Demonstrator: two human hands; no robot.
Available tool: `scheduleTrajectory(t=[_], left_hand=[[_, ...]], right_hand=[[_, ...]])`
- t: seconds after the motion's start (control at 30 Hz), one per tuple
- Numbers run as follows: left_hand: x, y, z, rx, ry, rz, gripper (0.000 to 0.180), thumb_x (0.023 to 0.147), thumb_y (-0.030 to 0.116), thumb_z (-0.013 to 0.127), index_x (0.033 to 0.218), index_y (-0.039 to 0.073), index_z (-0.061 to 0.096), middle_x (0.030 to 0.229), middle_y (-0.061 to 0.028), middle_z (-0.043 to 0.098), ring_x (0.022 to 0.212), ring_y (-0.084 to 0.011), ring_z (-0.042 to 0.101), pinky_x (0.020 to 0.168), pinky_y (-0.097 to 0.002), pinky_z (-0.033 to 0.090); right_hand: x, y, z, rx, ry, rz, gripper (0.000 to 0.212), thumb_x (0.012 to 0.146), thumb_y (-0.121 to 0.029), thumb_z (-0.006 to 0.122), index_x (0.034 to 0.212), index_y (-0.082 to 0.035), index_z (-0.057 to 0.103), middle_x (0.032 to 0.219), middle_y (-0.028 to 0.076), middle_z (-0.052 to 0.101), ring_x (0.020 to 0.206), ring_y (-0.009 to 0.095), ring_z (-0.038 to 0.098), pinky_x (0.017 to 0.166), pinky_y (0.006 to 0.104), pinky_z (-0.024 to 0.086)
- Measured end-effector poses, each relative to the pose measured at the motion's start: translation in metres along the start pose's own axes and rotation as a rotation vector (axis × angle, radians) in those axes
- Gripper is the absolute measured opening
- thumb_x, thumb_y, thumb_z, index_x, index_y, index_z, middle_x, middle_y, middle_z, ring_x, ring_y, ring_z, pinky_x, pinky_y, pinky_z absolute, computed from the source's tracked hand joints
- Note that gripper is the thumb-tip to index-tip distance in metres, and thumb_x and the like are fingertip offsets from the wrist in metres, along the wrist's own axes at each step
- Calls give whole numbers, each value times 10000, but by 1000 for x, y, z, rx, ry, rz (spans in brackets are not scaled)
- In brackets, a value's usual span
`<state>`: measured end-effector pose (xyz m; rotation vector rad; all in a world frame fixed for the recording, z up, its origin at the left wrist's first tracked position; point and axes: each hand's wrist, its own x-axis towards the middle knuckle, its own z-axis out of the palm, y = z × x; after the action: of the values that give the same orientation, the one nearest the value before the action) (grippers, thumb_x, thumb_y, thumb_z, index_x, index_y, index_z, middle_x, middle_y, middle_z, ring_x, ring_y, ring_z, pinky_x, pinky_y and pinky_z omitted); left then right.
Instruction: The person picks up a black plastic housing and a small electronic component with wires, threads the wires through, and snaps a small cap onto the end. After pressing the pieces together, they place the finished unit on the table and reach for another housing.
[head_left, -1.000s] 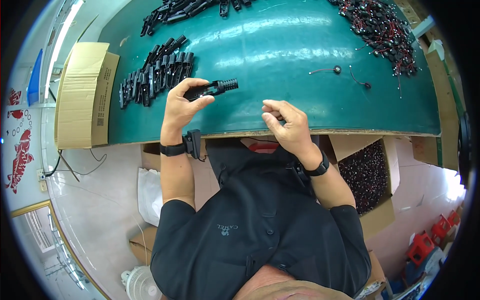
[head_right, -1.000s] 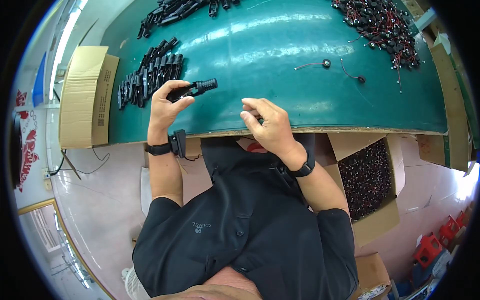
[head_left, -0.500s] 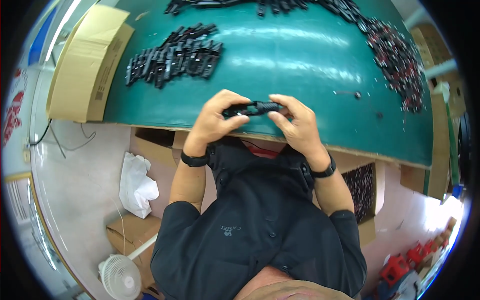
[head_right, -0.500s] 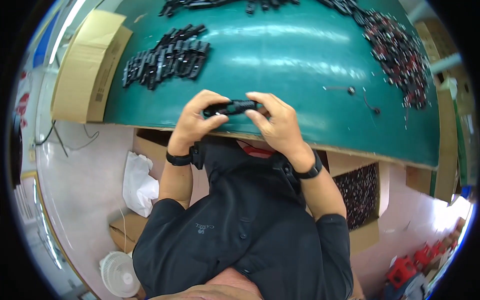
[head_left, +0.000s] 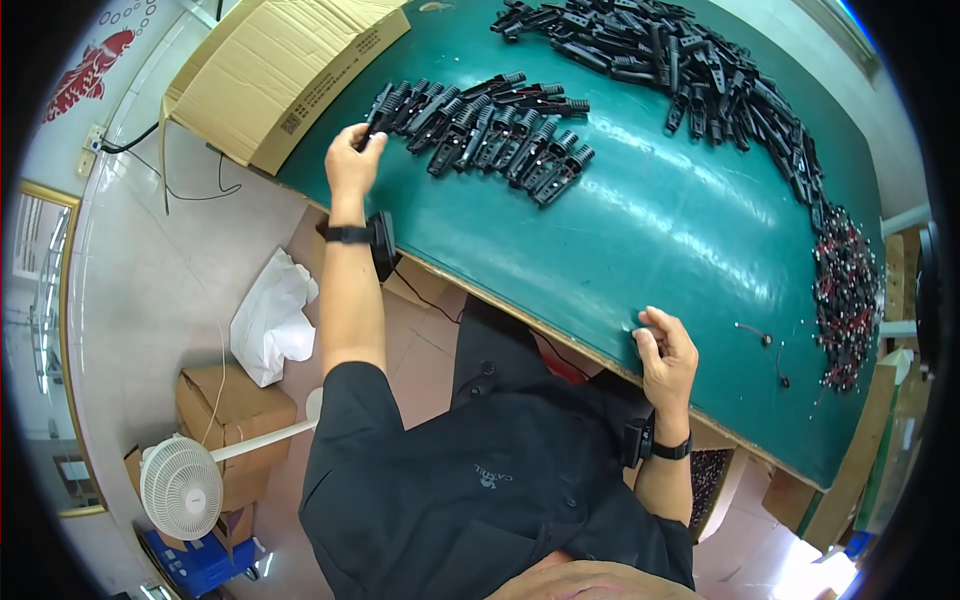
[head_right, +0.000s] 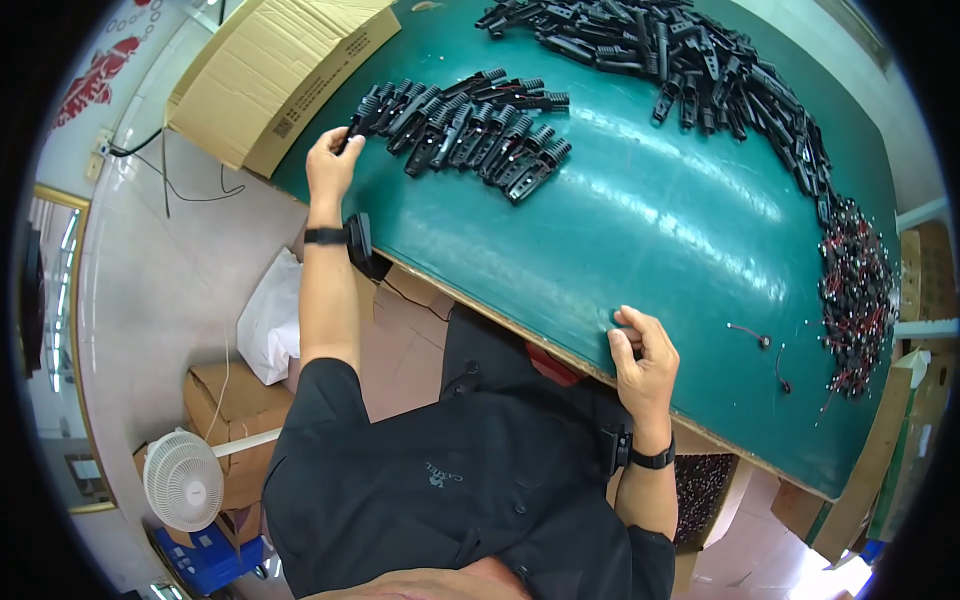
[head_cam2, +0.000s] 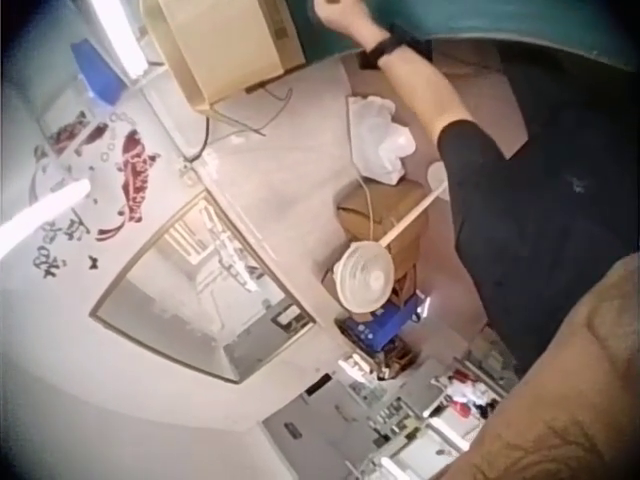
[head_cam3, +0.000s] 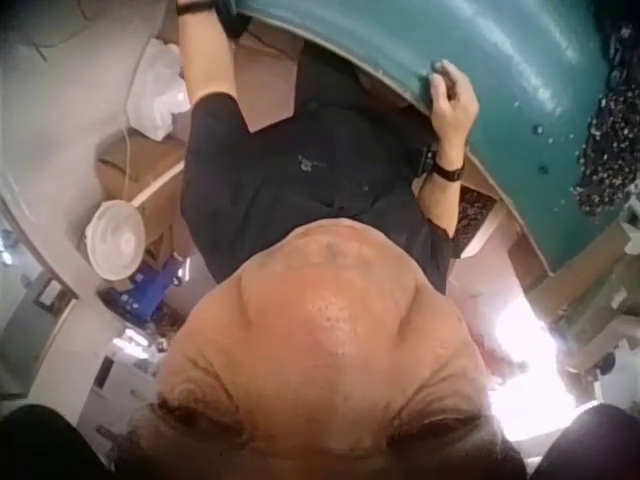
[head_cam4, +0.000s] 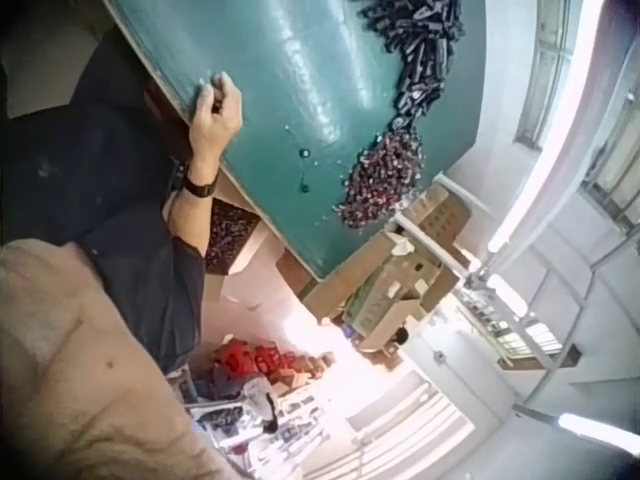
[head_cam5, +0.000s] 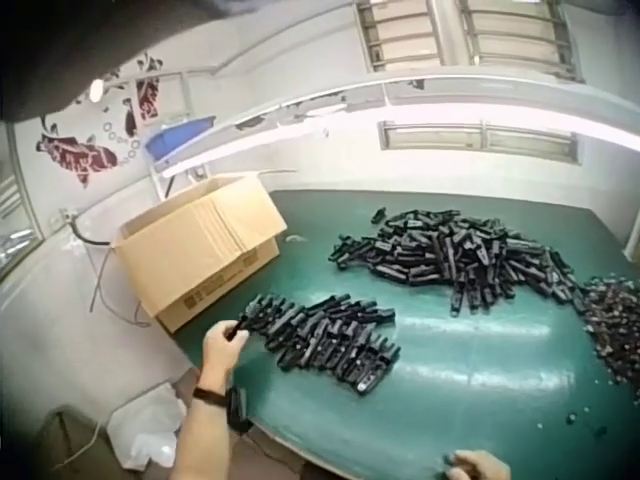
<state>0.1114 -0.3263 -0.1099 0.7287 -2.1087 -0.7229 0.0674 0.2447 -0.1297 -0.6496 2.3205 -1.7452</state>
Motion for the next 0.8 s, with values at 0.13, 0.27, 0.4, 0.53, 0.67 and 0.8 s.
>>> scheduleTrajectory(t=[0.13,0.27,0.4,0.53,0.67,0.8], left_hand=[[49,-45,-3,252,112,-161,400,867,266,829,1166,6,770,1123,-165,793,1047,-298,761,949,-395,579],[77,-70,9,420,73,-251,389,908,251,768,1213,10,760,1186,-174,784,1117,-313,748,998,-402,566],[90,-116,11,435,-121,-224,419,953,191,687,1326,3,705,1304,-195,741,1228,-314,706,1066,-394,536],[100,-120,32,260,-238,-170,464,977,149,638,1416,1,646,1402,-209,689,1310,-313,663,1117,-393,502],[101,-121,43,215,-342,-70,463,991,137,617,1434,6,639,1403,-210,691,1327,-310,649,1135,-387,482],[115,-163,10,-31,-345,-123,555,1014,116,619,1535,-44,515,1567,-217,554,1445,-306,537,1205,-402,406]], right_hand=[[-1,1,1,-14,30,-11,272,977,8,716,1249,25,706,1129,98,756,901,123,716,795,261,577],[1,-3,2,-32,77,-6,268,960,17,731,1227,24,714,1103,96,756,872,120,712,766,256,571],[-2,-9,2,-63,51,50,263,987,6,703,1249,29,701,1122,96,752,912,128,722,801,259,578],[2,-13,3,-66,21,66,264,978,2,712,1241,27,702,1110,101,753,903,135,725,795,265,578],[7,-31,-13,-157,4,44,254,950,-7,737,1202,20,720,1073,110,760,888,157,731,787,278,578],[26,-24,-47,-367,123,-129,251,910,-37,767,1158,0,742,1039,129,759,875,213,737,784,312,582]])
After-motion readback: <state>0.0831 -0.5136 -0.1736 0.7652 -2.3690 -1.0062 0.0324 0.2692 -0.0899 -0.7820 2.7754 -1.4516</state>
